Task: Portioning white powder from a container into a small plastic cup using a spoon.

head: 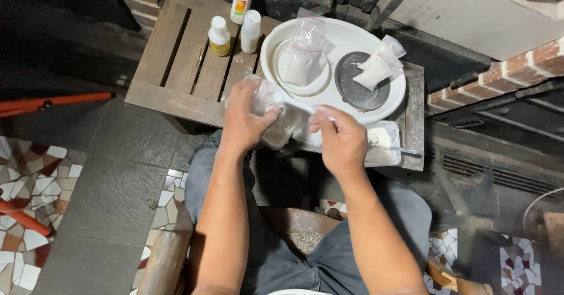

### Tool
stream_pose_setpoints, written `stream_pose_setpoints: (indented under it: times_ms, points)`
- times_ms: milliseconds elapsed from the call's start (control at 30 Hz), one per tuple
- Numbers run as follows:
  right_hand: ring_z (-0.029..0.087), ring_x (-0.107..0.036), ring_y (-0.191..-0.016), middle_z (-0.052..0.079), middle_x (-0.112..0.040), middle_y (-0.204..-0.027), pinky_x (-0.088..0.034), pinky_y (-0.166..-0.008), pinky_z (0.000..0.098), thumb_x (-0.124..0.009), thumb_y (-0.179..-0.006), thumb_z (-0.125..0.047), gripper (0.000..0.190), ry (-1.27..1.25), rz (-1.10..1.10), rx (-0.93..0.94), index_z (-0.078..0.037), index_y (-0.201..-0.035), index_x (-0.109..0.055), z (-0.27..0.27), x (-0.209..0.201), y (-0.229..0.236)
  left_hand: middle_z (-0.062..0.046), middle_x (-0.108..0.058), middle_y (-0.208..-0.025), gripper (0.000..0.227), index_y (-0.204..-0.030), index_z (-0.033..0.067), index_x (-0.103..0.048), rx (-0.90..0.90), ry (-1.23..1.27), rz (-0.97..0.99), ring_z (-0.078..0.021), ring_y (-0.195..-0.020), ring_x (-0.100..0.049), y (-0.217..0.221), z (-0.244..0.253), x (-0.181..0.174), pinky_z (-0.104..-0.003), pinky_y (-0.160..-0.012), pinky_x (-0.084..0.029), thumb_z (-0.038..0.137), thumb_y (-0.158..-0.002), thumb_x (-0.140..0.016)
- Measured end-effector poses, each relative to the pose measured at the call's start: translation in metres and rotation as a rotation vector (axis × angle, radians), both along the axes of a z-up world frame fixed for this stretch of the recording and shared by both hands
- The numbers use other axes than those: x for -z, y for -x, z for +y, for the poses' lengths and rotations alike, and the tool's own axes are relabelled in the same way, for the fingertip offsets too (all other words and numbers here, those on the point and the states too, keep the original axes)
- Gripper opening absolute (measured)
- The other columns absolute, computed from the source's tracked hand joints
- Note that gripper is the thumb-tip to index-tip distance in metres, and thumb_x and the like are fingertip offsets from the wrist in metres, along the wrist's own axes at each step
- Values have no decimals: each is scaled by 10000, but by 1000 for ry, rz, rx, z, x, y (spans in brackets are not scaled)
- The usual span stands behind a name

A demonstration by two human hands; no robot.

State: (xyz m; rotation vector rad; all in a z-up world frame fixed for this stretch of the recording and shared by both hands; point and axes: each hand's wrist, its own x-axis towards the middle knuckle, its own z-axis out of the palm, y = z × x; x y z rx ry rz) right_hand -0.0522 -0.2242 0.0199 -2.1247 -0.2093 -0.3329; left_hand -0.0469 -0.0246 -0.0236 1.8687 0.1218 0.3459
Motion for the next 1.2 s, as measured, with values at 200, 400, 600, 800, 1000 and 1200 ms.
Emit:
stream_pose_setpoints:
  times_ms: [200,400,600,800,1000,1200]
  points:
    - [141,-722,-621,32,-758,-738,-549,-612,251,-700,-998,-75,121,11,-216,20,-124,-1053,-796,3,-4,15,-206,-573,-1292,669,-1284,-34,-617,-35,5,-31,-415,-1268,-586,-3,2,8,-529,-1067,-473,201,-732,-912]
    - [116,-628,-671,79,-708,-692,-521,-734,239,-589,-1032,-49,166,-318,117,159,-31,-1124,-726,-3,-2,21,-175,-577,-1281,645,-1311,4,-614,-222,17,-43,-373,-1257,-585,-6,15,5,-535,-1080,-448,245,-791,-910]
    - [129,-585,-626,24,-727,-631,-486,-666,277,-655,-1006,-201,149,-58,386,192,-158,-1048,-791,6,57,0,-86,-574,-1315,617,-1338,117,-597,-389,96,-61,-284,-1289,-563,-4,18,1,-493,-1105,-438,287,-826,-896]
    - [158,-620,-614,62,-688,-565,-527,-651,306,-668,-1009,-224,191,-54,399,162,-104,-1094,-789,21,93,-15,-109,-579,-1314,634,-1339,106,-597,-416,110,-49,-307,-1286,-573,-5,18,1,-489,-1110,-433,295,-816,-904]
    - [127,-602,-578,62,-663,-533,-499,-581,272,-645,-1023,-231,209,-117,522,157,-107,-1123,-780,35,85,-15,-95,-574,-1334,661,-1340,122,-598,-431,132,-29,-296,-1290,-579,-6,18,1,-483,-1112,-441,317,-794,-916]
    - [128,-548,-492,86,-642,-515,-437,-505,246,-642,-1014,-223,208,-260,537,217,-93,-1106,-776,45,63,-13,-101,-581,-1322,648,-1332,106,-604,-436,136,-35,-301,-1290,-579,-4,18,-6,-479,-1122,-428,317,-798,-905]
